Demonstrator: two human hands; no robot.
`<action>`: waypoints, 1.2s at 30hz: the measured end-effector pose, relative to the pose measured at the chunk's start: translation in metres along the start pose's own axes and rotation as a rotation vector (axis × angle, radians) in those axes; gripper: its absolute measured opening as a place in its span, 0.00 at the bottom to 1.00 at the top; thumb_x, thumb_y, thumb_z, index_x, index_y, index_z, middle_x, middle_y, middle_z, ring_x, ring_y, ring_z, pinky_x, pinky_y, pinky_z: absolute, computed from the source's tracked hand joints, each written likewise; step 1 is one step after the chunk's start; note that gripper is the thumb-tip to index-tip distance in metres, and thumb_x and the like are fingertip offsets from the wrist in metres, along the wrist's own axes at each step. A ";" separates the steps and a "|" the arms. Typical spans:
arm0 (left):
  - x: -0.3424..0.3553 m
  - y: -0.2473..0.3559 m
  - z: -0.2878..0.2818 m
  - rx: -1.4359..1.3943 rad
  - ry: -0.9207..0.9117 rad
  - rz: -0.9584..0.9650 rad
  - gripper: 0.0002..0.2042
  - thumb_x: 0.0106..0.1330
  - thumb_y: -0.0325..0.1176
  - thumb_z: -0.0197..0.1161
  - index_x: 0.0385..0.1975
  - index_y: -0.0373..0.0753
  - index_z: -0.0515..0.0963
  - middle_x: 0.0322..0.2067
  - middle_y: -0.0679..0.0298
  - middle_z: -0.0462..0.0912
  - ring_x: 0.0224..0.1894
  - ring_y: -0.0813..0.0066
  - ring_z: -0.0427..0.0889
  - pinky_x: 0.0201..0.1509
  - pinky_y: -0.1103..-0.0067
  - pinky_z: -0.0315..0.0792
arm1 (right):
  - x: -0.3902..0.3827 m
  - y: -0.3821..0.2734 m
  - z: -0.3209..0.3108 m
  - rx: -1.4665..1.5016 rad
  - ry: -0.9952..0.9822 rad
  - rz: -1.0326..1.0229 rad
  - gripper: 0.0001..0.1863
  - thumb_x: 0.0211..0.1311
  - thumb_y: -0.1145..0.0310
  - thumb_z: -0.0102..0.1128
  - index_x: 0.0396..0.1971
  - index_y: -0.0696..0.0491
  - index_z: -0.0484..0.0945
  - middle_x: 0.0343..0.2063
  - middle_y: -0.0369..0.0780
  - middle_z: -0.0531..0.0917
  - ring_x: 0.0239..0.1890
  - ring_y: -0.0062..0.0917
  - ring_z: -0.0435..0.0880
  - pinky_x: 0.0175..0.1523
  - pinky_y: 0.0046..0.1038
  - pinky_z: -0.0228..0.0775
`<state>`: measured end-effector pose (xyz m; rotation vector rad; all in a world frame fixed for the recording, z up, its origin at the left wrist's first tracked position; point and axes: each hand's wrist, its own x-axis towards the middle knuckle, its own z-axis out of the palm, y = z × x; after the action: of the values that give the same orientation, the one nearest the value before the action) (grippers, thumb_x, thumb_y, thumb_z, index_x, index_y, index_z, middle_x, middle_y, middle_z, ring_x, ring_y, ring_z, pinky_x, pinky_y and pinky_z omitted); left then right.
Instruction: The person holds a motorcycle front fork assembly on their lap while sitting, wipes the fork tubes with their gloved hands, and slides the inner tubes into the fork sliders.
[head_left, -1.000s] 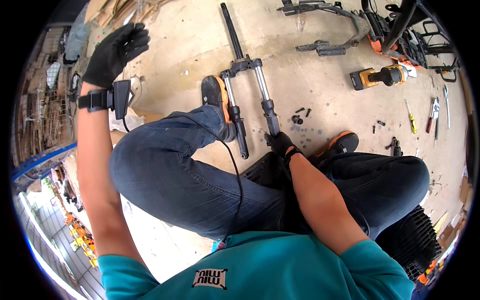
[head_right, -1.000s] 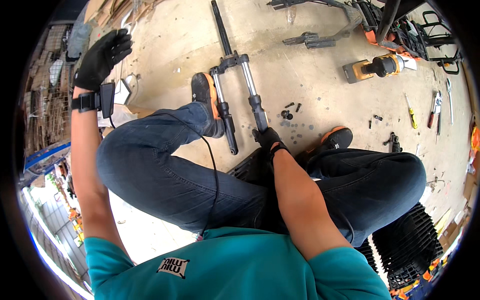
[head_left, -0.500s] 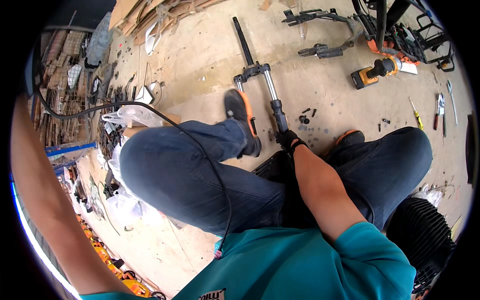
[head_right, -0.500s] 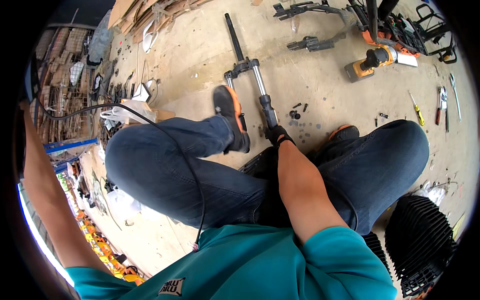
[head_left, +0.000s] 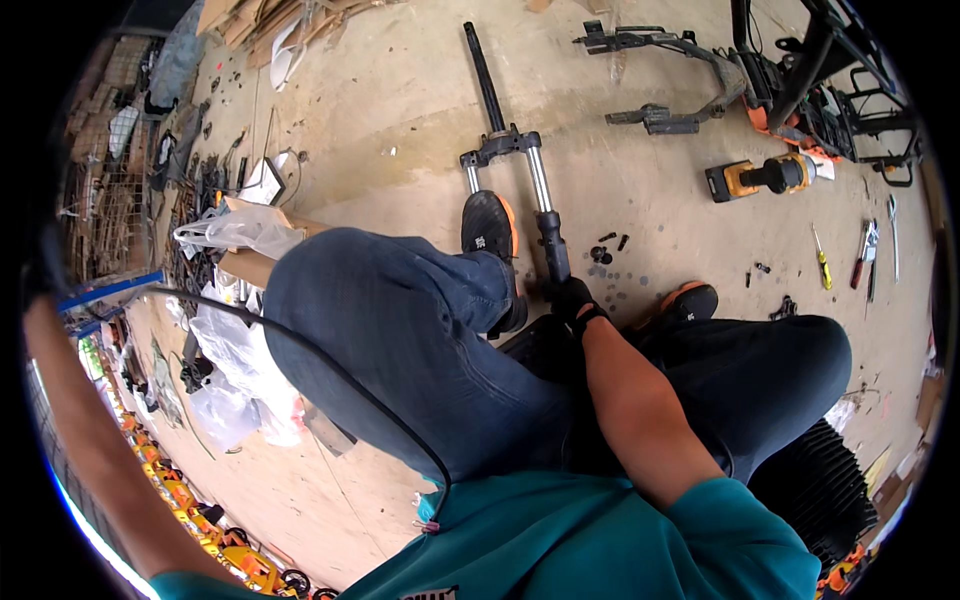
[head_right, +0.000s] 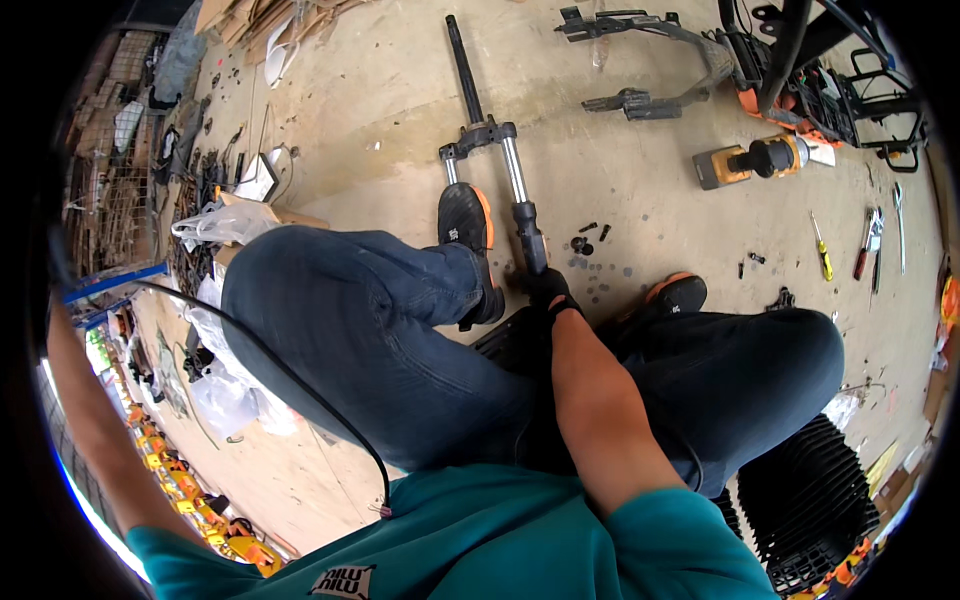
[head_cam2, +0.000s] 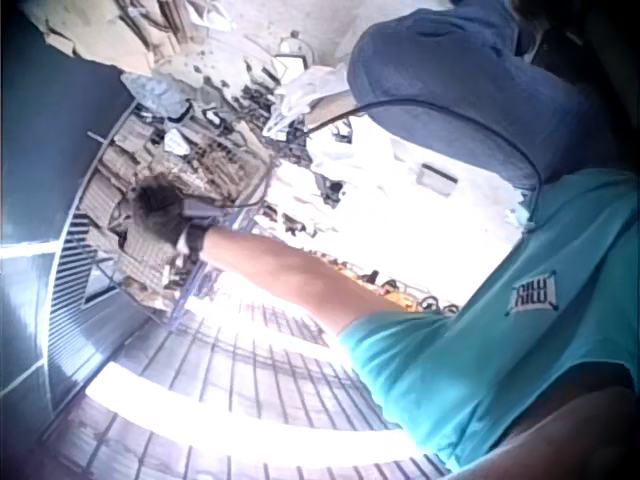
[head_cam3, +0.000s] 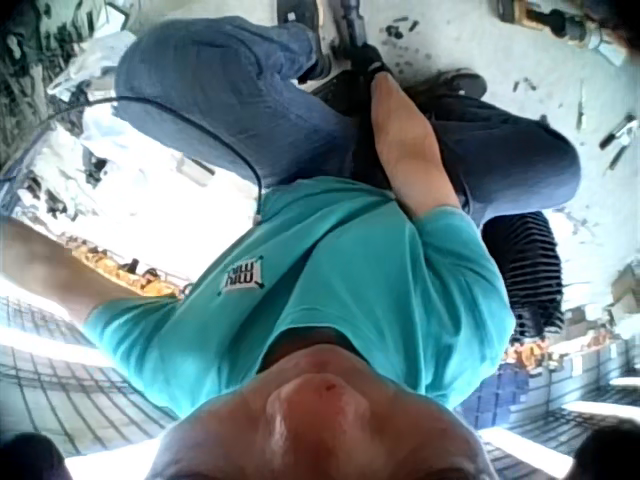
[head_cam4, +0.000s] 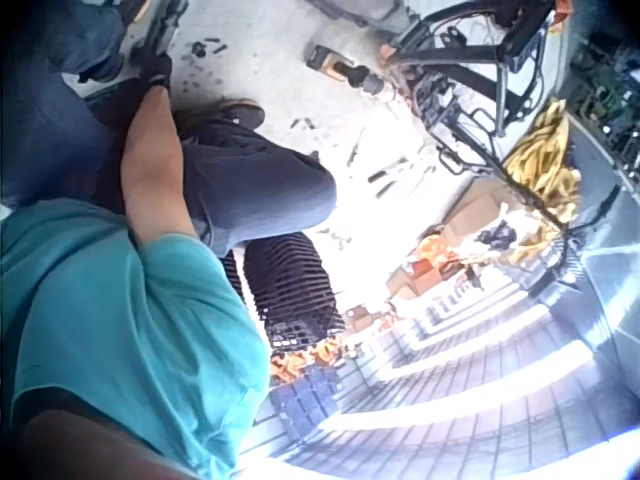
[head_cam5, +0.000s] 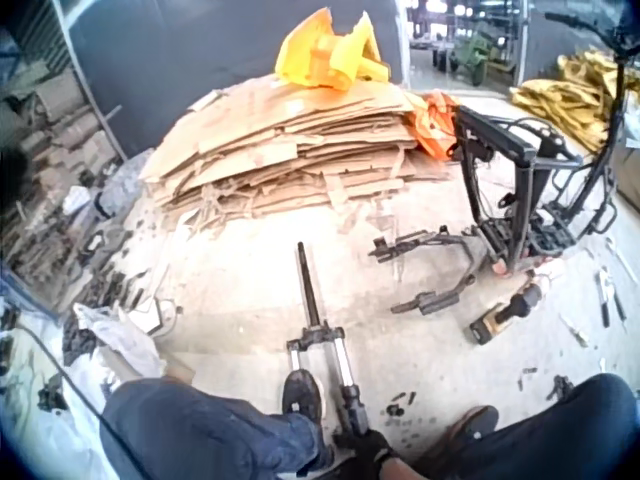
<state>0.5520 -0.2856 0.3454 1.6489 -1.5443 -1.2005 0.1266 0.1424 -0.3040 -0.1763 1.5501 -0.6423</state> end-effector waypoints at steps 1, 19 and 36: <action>-0.006 -0.070 0.005 0.116 -0.036 -0.020 0.11 0.65 0.39 0.53 0.36 0.39 0.77 0.36 0.64 0.83 0.40 0.69 0.80 0.46 0.69 0.71 | -0.011 -0.012 0.006 -0.004 0.005 0.047 0.21 0.46 0.53 0.72 0.30 0.57 0.81 0.17 0.35 0.79 0.15 0.21 0.73 0.21 0.26 0.64; -0.172 -0.081 0.412 0.851 -0.608 0.043 0.23 0.50 0.41 0.64 0.45 0.35 0.78 0.35 0.57 0.83 0.34 0.64 0.81 0.38 0.73 0.74 | -0.018 -0.018 0.001 -0.126 0.068 0.062 0.13 0.54 0.60 0.65 0.25 0.55 0.77 0.17 0.35 0.77 0.17 0.20 0.75 0.22 0.24 0.65; -0.200 -0.522 0.480 0.240 -0.724 -0.412 0.18 0.62 0.42 0.57 0.48 0.38 0.72 0.38 0.56 0.80 0.41 0.65 0.79 0.45 0.74 0.73 | -0.033 -0.026 0.005 -0.247 0.091 0.038 0.11 0.53 0.65 0.61 0.24 0.59 0.78 0.17 0.37 0.78 0.20 0.22 0.77 0.26 0.29 0.68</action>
<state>0.3783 0.0748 -0.2738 1.8564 -1.8677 -2.0682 0.1279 0.1352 -0.2627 -0.3068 1.7150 -0.4324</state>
